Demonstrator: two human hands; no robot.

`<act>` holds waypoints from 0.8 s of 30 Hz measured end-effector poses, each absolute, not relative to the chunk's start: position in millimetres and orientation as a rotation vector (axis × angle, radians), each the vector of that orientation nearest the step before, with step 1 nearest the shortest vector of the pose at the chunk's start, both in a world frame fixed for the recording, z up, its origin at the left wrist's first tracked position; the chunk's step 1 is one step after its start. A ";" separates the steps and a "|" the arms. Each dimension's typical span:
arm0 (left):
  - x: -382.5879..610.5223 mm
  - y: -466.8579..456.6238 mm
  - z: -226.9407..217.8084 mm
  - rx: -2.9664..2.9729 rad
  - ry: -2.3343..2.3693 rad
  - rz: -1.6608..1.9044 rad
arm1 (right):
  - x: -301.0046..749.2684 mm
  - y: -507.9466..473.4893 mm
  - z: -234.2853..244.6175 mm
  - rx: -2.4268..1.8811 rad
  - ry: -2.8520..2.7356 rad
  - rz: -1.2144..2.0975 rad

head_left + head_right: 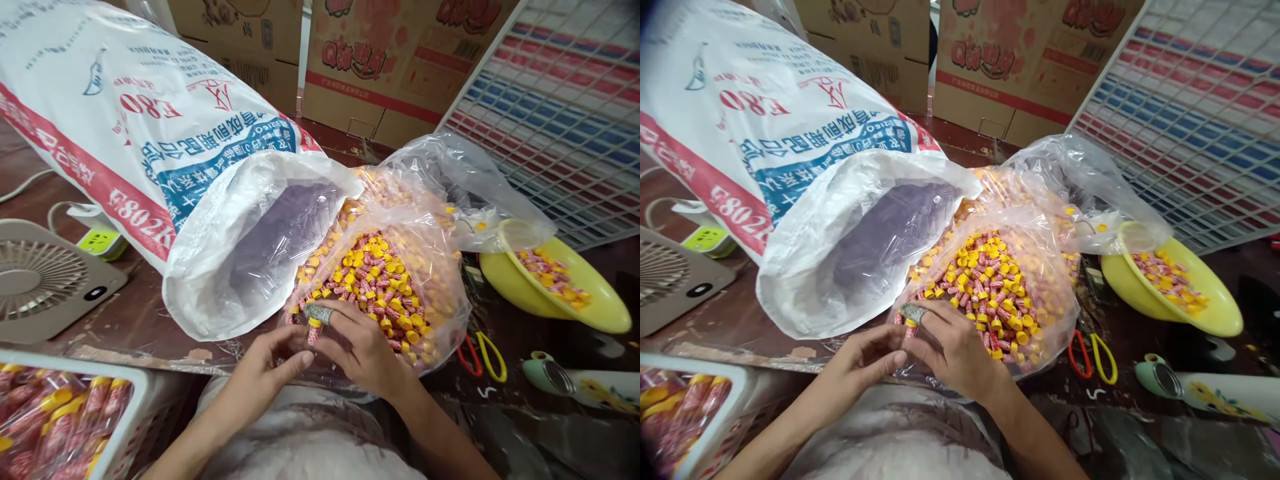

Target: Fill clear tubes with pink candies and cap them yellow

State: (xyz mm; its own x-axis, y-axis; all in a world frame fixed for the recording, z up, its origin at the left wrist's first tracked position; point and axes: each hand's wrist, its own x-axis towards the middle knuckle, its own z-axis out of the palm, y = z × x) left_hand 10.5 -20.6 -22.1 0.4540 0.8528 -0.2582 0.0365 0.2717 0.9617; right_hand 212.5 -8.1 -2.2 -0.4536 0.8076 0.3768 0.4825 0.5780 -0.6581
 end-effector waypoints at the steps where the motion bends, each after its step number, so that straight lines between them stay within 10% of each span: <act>1: 12.3 -21.0 -21.6 1.105 0.906 0.707 | 211.1 -9.3 -5.4 -1.003 -2.166 0.552; 8: 27.6 -19.5 -27.8 0.900 0.818 0.704 | 197.0 -17.6 -35.5 -1.029 -2.175 0.125; 16: 10.7 14.9 -32.9 1.581 1.254 0.695 | 220.3 -1.6 -29.7 -1.190 -2.278 0.381; 24: -30.8 75.3 -19.2 2.578 1.879 -0.215 | 275.2 51.5 -46.7 -1.618 -2.254 -0.094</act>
